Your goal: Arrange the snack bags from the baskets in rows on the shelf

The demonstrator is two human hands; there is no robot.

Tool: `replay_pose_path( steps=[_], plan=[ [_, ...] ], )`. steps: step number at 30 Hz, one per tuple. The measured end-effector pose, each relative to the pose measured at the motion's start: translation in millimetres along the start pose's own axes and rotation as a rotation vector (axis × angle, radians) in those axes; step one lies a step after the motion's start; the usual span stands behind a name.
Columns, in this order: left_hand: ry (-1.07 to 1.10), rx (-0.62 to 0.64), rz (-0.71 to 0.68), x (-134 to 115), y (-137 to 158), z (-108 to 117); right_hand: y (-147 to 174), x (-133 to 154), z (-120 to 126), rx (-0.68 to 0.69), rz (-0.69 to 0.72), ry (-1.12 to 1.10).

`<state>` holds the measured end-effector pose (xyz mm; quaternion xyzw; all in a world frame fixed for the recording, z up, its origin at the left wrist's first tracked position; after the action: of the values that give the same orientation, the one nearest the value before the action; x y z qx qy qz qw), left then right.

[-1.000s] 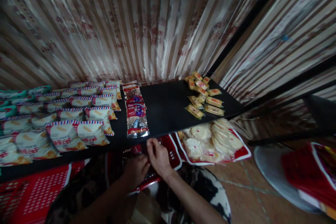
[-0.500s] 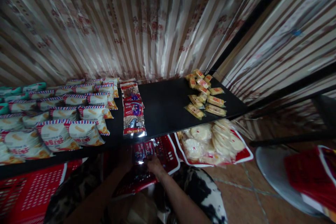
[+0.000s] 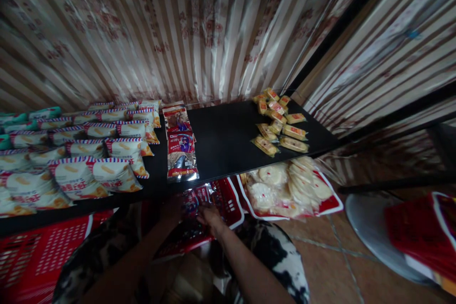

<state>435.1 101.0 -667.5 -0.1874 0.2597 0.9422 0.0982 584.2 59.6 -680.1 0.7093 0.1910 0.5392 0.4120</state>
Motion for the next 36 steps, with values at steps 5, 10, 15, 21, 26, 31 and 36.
replay_pose_path(
  steps=[5, 10, 15, 21, 26, 31, 36],
  plan=[
    [0.039, -0.042, -0.146, -14, 10, 8, 20, 10, 0, 0.019, 0.083, -0.077],
    [0.147, -0.097, -0.189, -25, 25, 20, 49, 27, 5, 0.123, 0.115, -0.062],
    [0.351, -0.159, -0.228, -25, 44, 42, 85, 37, 17, 0.189, 0.149, -0.038],
    [0.447, -0.090, -0.312, -32, 76, 60, 128, 54, 32, 0.244, 0.235, -0.032],
    [0.849, 0.040, -0.382, -43, 100, 63, 148, 73, 32, 0.287, 0.344, -0.090],
    [1.016, -0.053, -0.351, -54, 114, 70, 164, 76, 25, 0.350, 0.381, -0.158],
    [1.127, -0.182, -0.251, -58, 119, 66, 180, 57, 27, 0.366, 0.358, -0.197]
  ],
)
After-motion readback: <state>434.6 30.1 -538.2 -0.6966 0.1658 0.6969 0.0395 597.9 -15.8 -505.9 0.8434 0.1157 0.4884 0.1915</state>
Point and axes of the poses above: each hand's wrist, its own y-axis away from the middle knuckle, its own z-axis out of the back of the hand, x = y × z, the point moved 1 cm from there along -y, towards the middle knuckle, and after that the axes turned 2 degrees about -y, right-handed, at the moved point
